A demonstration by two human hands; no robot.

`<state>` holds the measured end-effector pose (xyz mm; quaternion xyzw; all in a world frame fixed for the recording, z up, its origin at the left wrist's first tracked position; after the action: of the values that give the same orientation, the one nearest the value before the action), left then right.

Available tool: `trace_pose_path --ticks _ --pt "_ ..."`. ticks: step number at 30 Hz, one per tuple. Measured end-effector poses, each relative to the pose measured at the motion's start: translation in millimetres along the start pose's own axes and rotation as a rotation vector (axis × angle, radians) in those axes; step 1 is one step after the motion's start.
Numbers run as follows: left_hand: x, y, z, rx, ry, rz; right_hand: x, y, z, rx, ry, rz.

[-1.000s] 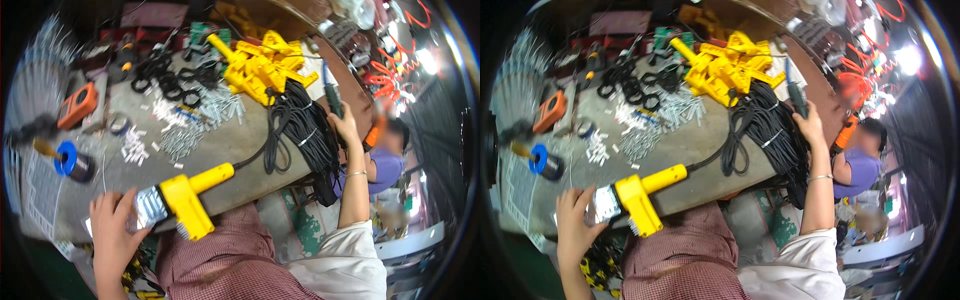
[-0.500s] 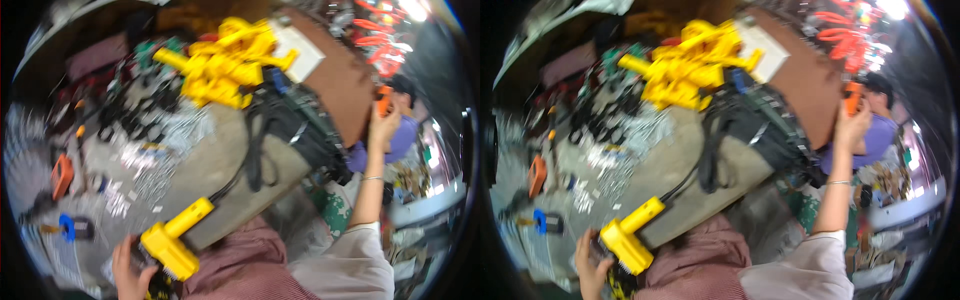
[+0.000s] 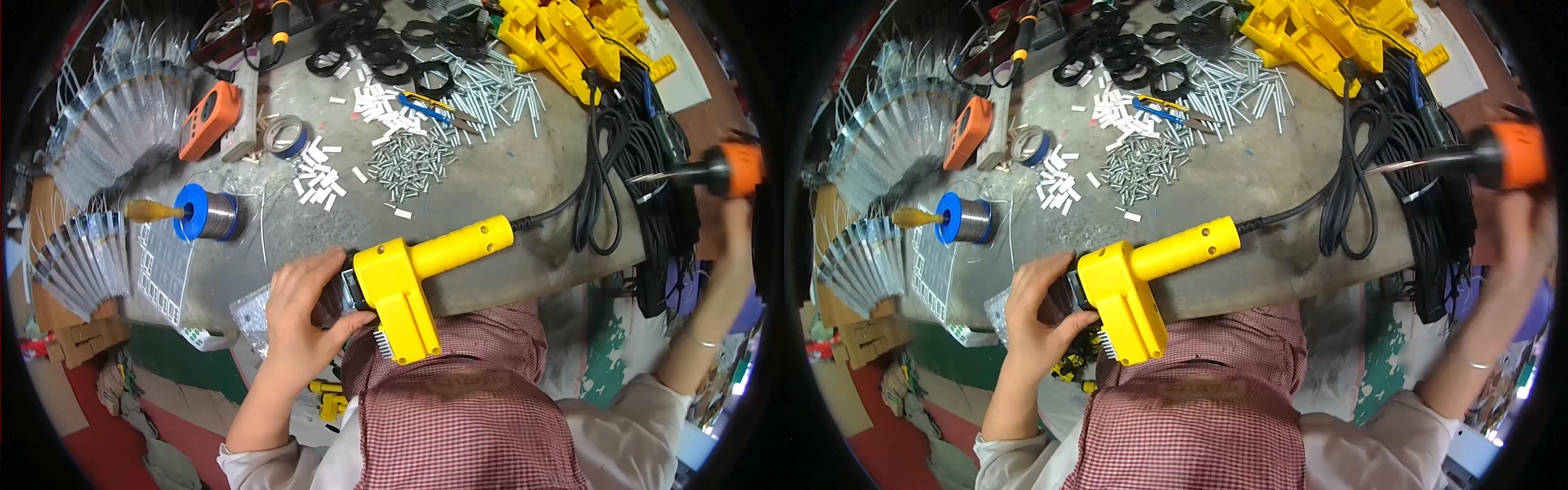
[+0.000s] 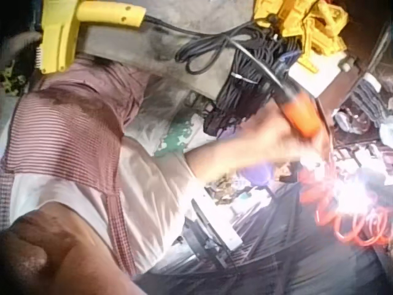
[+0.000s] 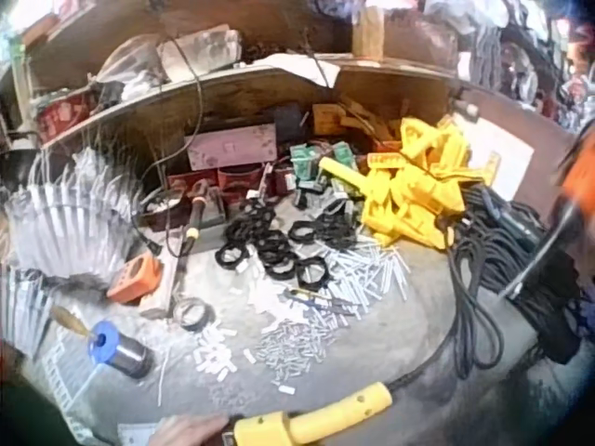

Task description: Assemble the yellow plastic housing of an electronic device, including wiring and soldering a circuit board and securing the casing with a screwdriver.

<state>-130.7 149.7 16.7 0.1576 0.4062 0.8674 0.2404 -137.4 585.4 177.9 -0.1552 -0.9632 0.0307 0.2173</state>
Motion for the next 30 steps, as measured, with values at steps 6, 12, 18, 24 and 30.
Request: trace_pose_path --ticks 6,12,18,24,30 --pt "-2 -5 -4 -0.016 0.028 -0.005 -69 -84 141 0.526 -0.276 0.051" --pt "-4 -6 -10 -0.064 0.037 0.011 -104 -122 160 0.584 -0.478 0.358" --pt "-3 -5 -9 -0.059 0.015 -0.004 -110 -120 164 0.573 -0.467 0.368" --pt "-3 -6 -9 -0.048 -0.008 -0.002 -111 -120 163 0.573 -0.476 0.349" --pt "-4 -4 -6 -0.047 0.001 -0.003 -115 -122 163 0.563 -0.490 0.346"
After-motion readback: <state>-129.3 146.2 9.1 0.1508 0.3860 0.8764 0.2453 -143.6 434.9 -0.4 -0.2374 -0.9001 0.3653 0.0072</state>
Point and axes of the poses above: each hand's wrist, its own x-axis towards the middle knuckle, its own y-axis out of the back of the hand, z = x × y, the point moved 6 cm from there along x, towards the middle knuckle, and after that the axes turned 11 degrees about -z, right-handed, at the moved point
